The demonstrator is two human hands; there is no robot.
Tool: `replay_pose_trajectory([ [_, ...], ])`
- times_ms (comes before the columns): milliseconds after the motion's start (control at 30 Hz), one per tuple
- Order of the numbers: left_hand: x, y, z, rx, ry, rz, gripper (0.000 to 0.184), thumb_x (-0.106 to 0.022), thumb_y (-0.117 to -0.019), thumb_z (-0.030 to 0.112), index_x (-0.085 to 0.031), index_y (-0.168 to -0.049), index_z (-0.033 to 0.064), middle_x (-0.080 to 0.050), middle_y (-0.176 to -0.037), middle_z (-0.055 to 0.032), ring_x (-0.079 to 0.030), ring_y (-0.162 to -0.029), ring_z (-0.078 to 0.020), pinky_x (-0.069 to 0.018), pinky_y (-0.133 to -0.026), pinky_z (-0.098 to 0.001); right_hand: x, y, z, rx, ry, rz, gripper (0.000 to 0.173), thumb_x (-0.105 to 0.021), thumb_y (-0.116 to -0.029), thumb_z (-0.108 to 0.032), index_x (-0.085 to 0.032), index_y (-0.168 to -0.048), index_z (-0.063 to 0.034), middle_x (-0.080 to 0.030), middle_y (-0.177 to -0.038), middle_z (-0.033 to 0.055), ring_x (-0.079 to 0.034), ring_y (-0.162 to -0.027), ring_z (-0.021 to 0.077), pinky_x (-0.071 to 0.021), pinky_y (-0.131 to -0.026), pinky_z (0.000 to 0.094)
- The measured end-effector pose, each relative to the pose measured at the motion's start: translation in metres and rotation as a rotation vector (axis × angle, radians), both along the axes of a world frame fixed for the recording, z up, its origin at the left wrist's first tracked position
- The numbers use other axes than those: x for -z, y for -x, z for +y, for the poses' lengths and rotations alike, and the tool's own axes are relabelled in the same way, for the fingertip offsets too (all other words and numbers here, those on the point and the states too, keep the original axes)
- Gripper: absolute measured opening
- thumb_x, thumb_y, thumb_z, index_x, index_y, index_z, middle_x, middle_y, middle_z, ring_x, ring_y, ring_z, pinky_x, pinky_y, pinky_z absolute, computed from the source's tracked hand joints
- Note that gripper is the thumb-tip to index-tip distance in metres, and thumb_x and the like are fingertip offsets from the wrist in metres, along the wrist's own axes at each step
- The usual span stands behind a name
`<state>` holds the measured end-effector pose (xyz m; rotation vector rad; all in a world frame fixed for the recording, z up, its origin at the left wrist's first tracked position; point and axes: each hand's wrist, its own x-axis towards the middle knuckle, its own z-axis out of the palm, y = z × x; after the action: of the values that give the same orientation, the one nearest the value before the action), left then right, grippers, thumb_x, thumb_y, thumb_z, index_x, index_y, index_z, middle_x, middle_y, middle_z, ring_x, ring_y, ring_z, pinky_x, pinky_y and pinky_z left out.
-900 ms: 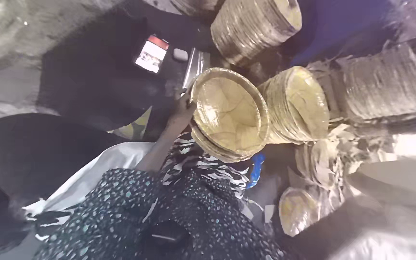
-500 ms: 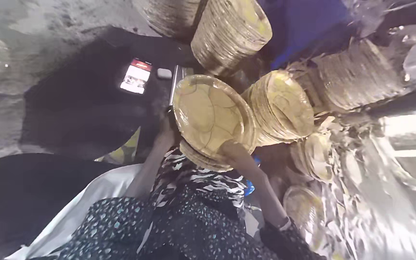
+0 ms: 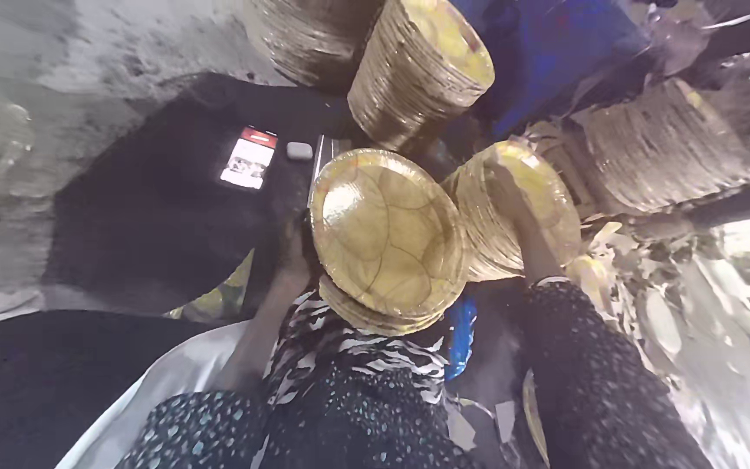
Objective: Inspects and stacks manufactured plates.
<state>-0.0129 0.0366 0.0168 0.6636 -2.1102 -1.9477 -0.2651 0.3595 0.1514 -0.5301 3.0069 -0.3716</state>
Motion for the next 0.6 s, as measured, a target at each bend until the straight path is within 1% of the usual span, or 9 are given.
replay_pose_trajectory([
  [67,0.0,-0.004,-0.003,0.008,0.031,-0.001,0.043,-0.051,-0.1039,0.008,-0.046,-0.145,-0.0035,-0.059,-0.133,-0.0223,-0.059,-0.122,-0.0222,-0.0475,-0.106,-0.0384,-0.036,-0.031,-0.035,0.226,-0.052,-0.153,0.045,-0.044,-0.1087,-0.01,-0.041,-0.15,0.0073,-0.042,-0.155,0.0276,-0.042,-0.144,0.0374,-0.0317,-0.119,0.0493],
  [100,0.002,-0.006,-0.005,0.031,0.058,0.011,0.045,-0.051,-0.1023,0.006,-0.045,-0.146,-0.0041,-0.058,-0.136,-0.0236,-0.058,-0.126,-0.0247,-0.0454,-0.108,-0.0408,-0.042,-0.039,-0.038,0.32,-0.086,-0.158,0.045,-0.046,-0.1077,-0.01,-0.042,-0.148,0.0083,-0.044,-0.153,0.0285,-0.045,-0.142,0.0385,-0.0335,-0.118,0.0506],
  [167,0.007,-0.003,-0.004,0.035,0.064,0.037,0.043,-0.051,-0.1021,0.004,-0.048,-0.144,-0.0032,-0.057,-0.138,-0.023,-0.058,-0.126,-0.026,-0.0461,-0.108,-0.0435,-0.038,-0.039,-0.005,0.389,-0.2,-0.168,0.047,-0.046,-0.1079,-0.011,-0.039,-0.15,0.0085,-0.037,-0.157,0.0308,-0.039,-0.145,0.0428,-0.0302,-0.119,0.0551],
  [233,0.002,-0.002,-0.002,0.047,0.013,0.014,0.043,-0.049,-0.1038,0.005,-0.047,-0.146,-0.0003,-0.054,-0.141,-0.0215,-0.057,-0.124,-0.0263,-0.0476,-0.104,-0.0455,0.004,-0.028,0.078,0.313,-0.182,0.078,0.043,-0.053,-0.1053,-0.016,-0.051,-0.14,0.0089,-0.046,-0.145,0.0368,-0.047,-0.134,0.0531,-0.0374,-0.109,0.0674],
  [300,0.002,-0.003,-0.002,0.092,0.015,0.017,0.047,-0.052,-0.1022,0.005,-0.044,-0.149,0.0001,-0.045,-0.151,-0.0212,-0.053,-0.13,-0.0297,-0.045,-0.107,-0.0494,0.017,-0.037,0.128,0.261,-0.253,0.074,0.045,-0.051,-0.1069,-0.022,-0.052,-0.139,0.0102,-0.047,-0.142,0.0408,-0.044,-0.133,0.0583,-0.0354,-0.108,0.0713],
  [400,0.008,0.002,-0.002,0.065,0.001,0.037,0.053,-0.063,-0.0946,0.005,-0.05,-0.145,0.0,-0.041,-0.155,-0.0202,-0.05,-0.135,-0.0286,-0.0439,-0.111,-0.0452,-0.005,-0.081,0.149,0.247,-0.317,-0.003,0.048,-0.047,-0.1075,-0.023,-0.052,-0.135,0.0155,-0.047,-0.14,0.0424,-0.044,-0.135,0.0573,-0.0324,-0.113,0.0678],
  [500,0.008,0.005,0.0,0.056,-0.001,0.081,0.049,-0.065,-0.095,0.005,-0.054,-0.142,-0.0013,-0.041,-0.155,-0.0206,-0.05,-0.135,-0.0301,-0.0441,-0.111,-0.0445,-0.031,-0.125,0.176,0.287,-0.387,-0.052,0.042,-0.054,-0.1045,-0.016,-0.056,-0.129,0.018,-0.052,-0.131,0.0451,-0.049,-0.127,0.0599,-0.0333,-0.109,0.0702],
  [567,0.006,0.005,-0.001,0.087,0.047,0.061,0.054,-0.067,-0.094,0.006,-0.051,-0.146,0.0013,-0.04,-0.156,-0.019,-0.05,-0.135,-0.0309,-0.044,-0.11,-0.0461,-0.048,-0.144,0.189,0.331,-0.545,-0.253,0.036,-0.063,-0.1,-0.01,-0.06,-0.127,0.0144,-0.058,-0.124,0.0437,-0.053,-0.12,0.0616,-0.0365,-0.103,0.0745],
  [600,0.006,0.007,0.0,0.101,0.067,0.053,0.058,-0.068,-0.0935,0.008,-0.05,-0.148,0.0038,-0.039,-0.157,-0.0177,-0.051,-0.134,-0.0302,-0.0449,-0.11,-0.046,-0.057,-0.153,0.188,0.316,-0.578,-0.335,0.039,-0.064,-0.0992,-0.011,-0.06,-0.131,0.0118,-0.058,-0.127,0.0419,-0.053,-0.122,0.0604,-0.0364,-0.104,0.0741],
])
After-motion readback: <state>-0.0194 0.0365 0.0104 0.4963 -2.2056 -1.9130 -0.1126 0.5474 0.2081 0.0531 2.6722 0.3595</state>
